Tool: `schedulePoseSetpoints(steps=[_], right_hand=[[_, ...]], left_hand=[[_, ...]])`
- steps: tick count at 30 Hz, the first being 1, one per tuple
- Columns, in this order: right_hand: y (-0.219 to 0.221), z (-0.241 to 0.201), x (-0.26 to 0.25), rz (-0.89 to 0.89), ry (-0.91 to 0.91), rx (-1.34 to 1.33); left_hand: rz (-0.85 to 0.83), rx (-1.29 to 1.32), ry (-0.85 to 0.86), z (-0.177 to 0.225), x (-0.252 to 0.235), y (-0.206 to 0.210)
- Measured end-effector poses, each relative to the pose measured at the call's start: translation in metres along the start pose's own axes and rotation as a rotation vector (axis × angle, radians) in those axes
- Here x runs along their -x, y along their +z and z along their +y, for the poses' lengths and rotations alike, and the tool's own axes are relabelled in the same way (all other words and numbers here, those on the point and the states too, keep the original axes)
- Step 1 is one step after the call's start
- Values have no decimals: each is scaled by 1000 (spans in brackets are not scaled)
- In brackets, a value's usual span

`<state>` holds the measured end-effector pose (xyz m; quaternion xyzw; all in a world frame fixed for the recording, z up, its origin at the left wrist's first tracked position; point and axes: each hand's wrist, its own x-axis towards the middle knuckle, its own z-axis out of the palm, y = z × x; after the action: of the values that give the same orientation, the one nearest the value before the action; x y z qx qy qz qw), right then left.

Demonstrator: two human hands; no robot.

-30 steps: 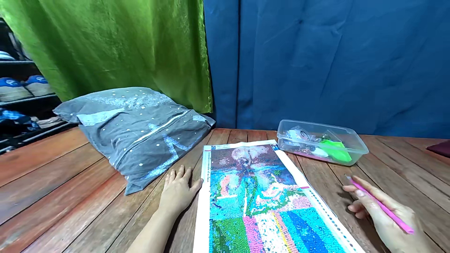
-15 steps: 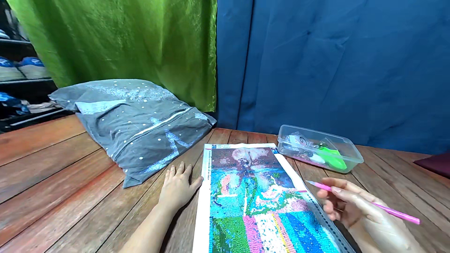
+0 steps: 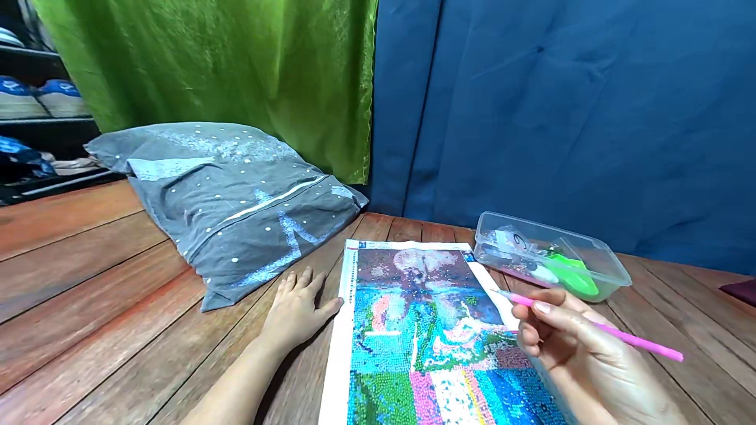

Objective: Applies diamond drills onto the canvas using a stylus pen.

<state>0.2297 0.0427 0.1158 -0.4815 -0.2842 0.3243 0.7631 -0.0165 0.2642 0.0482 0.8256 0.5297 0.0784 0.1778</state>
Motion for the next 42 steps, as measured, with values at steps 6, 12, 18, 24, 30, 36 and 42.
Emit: schedulePoseSetpoints(steps=[6,12,18,24,30,36,42], right_hand=[[-8,2,4,71,41,19],[-10,6,5,62,79,74],[-9,9,2,64,95,108],[-27,5,-16,138,83,113],[-62,10,-17,227,28,211],[-82,23,-14,345,-120,261],[-51,21,13,121,-81,273]], left_hand=[[15,43,-3,1,1,-2],[-23,54,7,5,1,-2],[-63,51,80,8,4,-2],[-4,91,137,4,2,2],[71,77,176,0,-5,10],[122,78,177,-1,-4,12],[97,29,194,-2,-2,12]])
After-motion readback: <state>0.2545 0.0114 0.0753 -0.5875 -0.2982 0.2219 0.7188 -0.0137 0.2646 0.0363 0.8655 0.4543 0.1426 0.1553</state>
